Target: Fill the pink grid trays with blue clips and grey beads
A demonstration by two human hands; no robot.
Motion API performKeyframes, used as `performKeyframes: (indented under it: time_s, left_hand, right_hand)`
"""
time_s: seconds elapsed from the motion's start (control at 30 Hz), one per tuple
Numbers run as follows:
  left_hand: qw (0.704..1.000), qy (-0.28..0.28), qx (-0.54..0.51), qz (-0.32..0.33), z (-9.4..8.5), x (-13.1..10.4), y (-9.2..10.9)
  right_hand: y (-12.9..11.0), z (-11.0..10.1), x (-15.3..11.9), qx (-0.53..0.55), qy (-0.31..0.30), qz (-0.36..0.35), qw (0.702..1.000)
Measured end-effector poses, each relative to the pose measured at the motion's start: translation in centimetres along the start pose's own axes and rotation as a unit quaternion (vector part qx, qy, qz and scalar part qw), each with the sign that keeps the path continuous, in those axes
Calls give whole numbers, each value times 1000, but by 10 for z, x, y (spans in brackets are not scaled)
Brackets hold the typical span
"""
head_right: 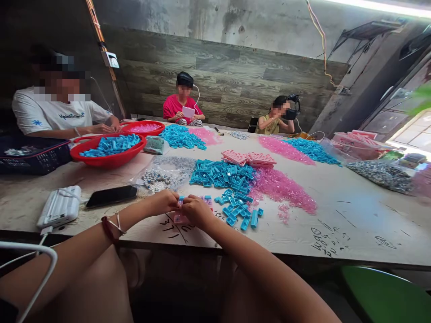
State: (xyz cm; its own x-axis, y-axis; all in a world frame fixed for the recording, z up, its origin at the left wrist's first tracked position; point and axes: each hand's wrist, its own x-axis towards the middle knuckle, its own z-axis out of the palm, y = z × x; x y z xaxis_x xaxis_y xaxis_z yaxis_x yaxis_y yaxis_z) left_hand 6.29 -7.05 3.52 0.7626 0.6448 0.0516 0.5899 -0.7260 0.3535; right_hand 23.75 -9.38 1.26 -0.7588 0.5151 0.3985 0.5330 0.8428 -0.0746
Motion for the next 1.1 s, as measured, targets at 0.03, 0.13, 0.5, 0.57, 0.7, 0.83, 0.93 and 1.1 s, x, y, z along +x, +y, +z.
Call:
performKeyframes:
  time_s: [0.03, 0.13, 0.5, 0.57, 0.7, 0.83, 0.93, 1.1]
  left_hand:
    - [1000, 1, -4, -3, 0, -1, -1]
    - [1000, 3, -26, -9, -5, -3, -12]
    - [964, 135, 55, -221, -18, -21, -86]
    - [966, 130, 54, -216, -13, -19, -89]
    - [968, 123, 51, -211, -8, -15, -89]
    - [967, 123, 44, -217, -10, -15, -88]
    - [965, 135, 41, -221, -11, -16, -87]
    - [963, 135, 36, -230, -12, -16, -86]
  right_hand:
    - [1, 0, 0, 15, 8, 7, 1000]
    - [14, -2, -2, 91, 48, 41, 994]
    - [108, 3, -13, 63, -22, 208, 976]
    - [110, 4, -7, 62, -37, 225, 972]
    - [111, 6, 1, 145, 27, 296, 944]
    - [116, 3, -3, 226, 90, 333, 911]
    - [119, -5, -12, 290, 122, 373, 873]
    - [116, -20, -34, 379, 158, 431, 804]
